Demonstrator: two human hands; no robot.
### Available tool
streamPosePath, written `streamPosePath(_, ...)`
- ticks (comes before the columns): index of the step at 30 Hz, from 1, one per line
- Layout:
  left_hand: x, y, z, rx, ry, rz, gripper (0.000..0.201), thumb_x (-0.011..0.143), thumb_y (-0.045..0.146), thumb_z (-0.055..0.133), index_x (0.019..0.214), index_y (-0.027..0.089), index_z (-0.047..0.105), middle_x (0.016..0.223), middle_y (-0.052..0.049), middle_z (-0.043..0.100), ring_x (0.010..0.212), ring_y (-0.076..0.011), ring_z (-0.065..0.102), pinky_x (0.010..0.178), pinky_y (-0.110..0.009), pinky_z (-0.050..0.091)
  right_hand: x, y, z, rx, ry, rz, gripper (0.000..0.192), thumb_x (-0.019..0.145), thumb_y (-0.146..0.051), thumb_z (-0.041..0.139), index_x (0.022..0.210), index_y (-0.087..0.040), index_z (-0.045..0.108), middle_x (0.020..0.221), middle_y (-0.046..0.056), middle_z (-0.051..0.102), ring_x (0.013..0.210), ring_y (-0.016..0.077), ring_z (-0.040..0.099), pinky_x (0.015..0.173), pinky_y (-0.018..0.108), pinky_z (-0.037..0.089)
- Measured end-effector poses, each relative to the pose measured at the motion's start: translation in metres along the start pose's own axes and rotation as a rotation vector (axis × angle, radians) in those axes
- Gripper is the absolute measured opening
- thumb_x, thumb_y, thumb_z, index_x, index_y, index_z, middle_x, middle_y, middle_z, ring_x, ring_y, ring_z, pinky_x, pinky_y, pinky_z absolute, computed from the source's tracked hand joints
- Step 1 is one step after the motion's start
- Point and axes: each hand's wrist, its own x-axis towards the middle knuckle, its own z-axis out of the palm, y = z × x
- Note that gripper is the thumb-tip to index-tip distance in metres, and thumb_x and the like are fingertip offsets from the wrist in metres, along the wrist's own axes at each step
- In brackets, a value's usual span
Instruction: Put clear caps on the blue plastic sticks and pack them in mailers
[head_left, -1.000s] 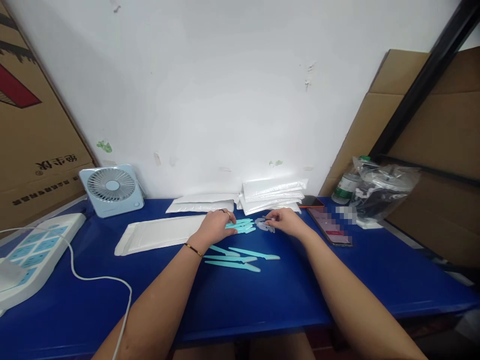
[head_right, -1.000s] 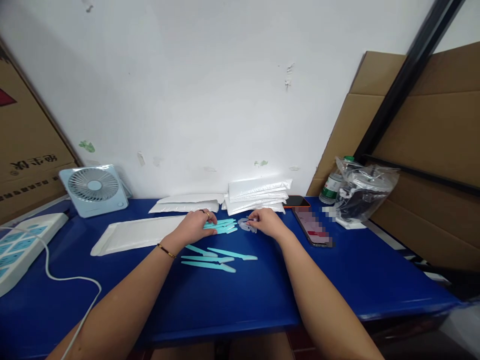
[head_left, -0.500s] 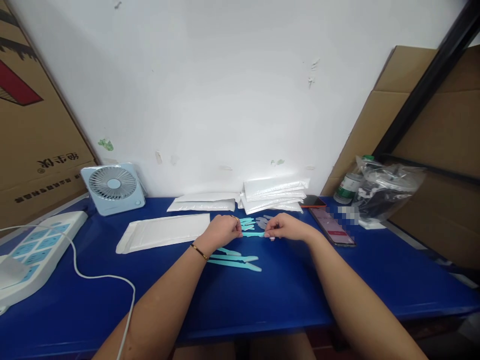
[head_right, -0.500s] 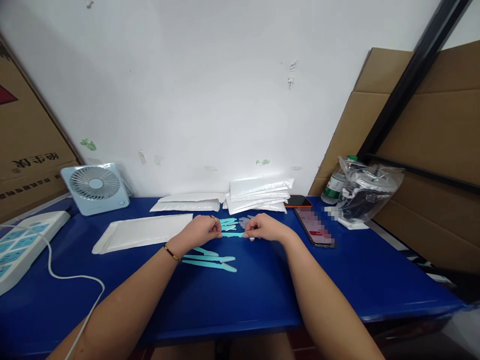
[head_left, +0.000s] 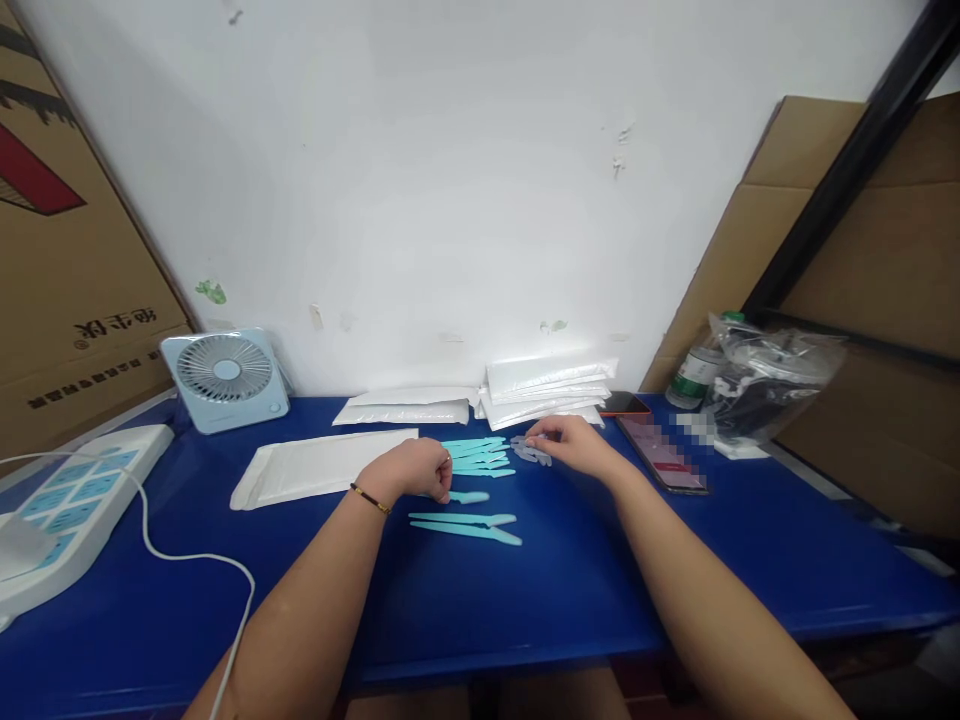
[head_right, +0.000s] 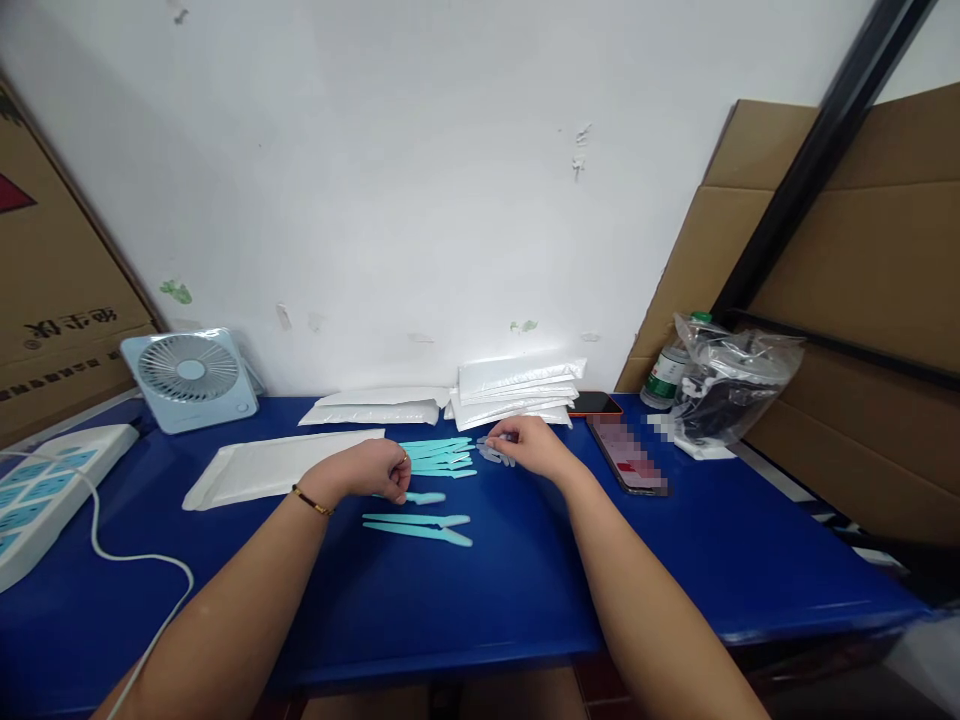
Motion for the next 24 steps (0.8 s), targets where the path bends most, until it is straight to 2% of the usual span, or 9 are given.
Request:
streamPosePath(4,0.008,0.017,0.005,-0.053,0.212,0.106,0.014,0.070,0.033,0.063,0.077,0.022,0.066,0.076,0.000,0.066,0.067,-0.0145,0.057,0.055,-0.023,0.035,-0.001,-0.022,0.020,0.132,-0.141,-0.059,0.034,0.076,-0.045,0.062,0.095,-0.018,0.070,0.079,0.004,0.069,0.068,0.0159,0.059,0.060,0.024,0.042)
streamPosePath(7,0.013,0.026,0.006,-0.042,0.330,0.164,0.015,0.075,0.032,0.058,0.081,0.022,0.066,0.081,0.000,0.067,0.071,-0.0150,0.057,0.059,-0.023,0.035,0.001,-0.027,0.031,0.179,-0.189,-0.076,0.030,0.078,-0.043,0.061,0.086,-0.017,0.070,0.072,0.003,0.068,0.064,0.0146,0.058,0.058,0.023,0.042)
streamPosePath(9,0.015,0.026,0.006,-0.024,0.384,0.169,0.016,0.078,0.032,0.054,0.081,0.021,0.066,0.081,-0.001,0.067,0.073,-0.0153,0.057,0.062,-0.024,0.036,0.003,-0.021,0.031,0.205,-0.171,-0.059,0.029,0.079,-0.043,0.058,0.081,-0.016,0.070,0.067,0.003,0.067,0.061,0.0138,0.058,0.057,0.023,0.041)
streamPosePath(13,0.022,0.017,0.006,0.012,0.463,0.118,0.018,0.080,0.032,0.051,0.079,0.021,0.065,0.080,-0.002,0.066,0.076,-0.0169,0.058,0.066,-0.025,0.038,0.007,0.004,0.018,0.217,-0.053,0.059,0.031,0.079,-0.044,0.057,0.082,-0.015,0.069,0.066,0.003,0.067,0.057,0.0135,0.057,0.053,0.023,0.041)
streamPosePath(16,0.022,0.012,0.007,0.011,0.490,0.117,0.023,0.075,0.036,0.059,0.093,0.023,0.065,0.087,-0.002,0.065,0.083,-0.0184,0.057,0.069,-0.026,0.039,0.008,0.018,0.008,0.099,0.022,0.101,0.032,0.077,-0.045,0.058,0.085,-0.017,0.071,0.073,0.004,0.069,0.063,0.0160,0.059,0.058,0.026,0.043)
streamPosePath(18,0.018,0.012,0.008,-0.018,0.429,0.139,0.029,0.071,0.040,0.063,0.094,0.023,0.066,0.090,-0.002,0.064,0.084,-0.0183,0.057,0.068,-0.026,0.040,0.008,0.020,0.005,0.019,0.055,0.084,0.031,0.077,-0.045,0.059,0.089,-0.019,0.072,0.083,0.005,0.070,0.072,0.0182,0.061,0.064,0.028,0.044)
streamPosePath(22,0.005,0.021,0.008,-0.112,-0.006,0.128,0.025,0.061,0.042,0.070,0.076,0.022,0.069,0.076,0.000,0.065,0.067,-0.0154,0.057,0.054,-0.023,0.038,0.006,0.012,0.005,-0.027,0.083,0.034,0.030,0.078,-0.042,0.058,0.095,-0.020,0.071,0.092,0.005,0.070,0.077,0.0190,0.060,0.067,0.029,0.045)
streamPosePath(24,0.001,0.027,0.008,-0.101,-0.100,0.117,0.017,0.061,0.034,0.070,0.073,0.022,0.070,0.070,0.001,0.065,0.063,-0.0145,0.056,0.051,-0.023,0.036,0.004,0.006,0.006,0.021,0.019,0.007,0.029,0.079,-0.041,0.057,0.093,-0.020,0.071,0.090,0.005,0.069,0.074,0.0181,0.060,0.064,0.027,0.044)
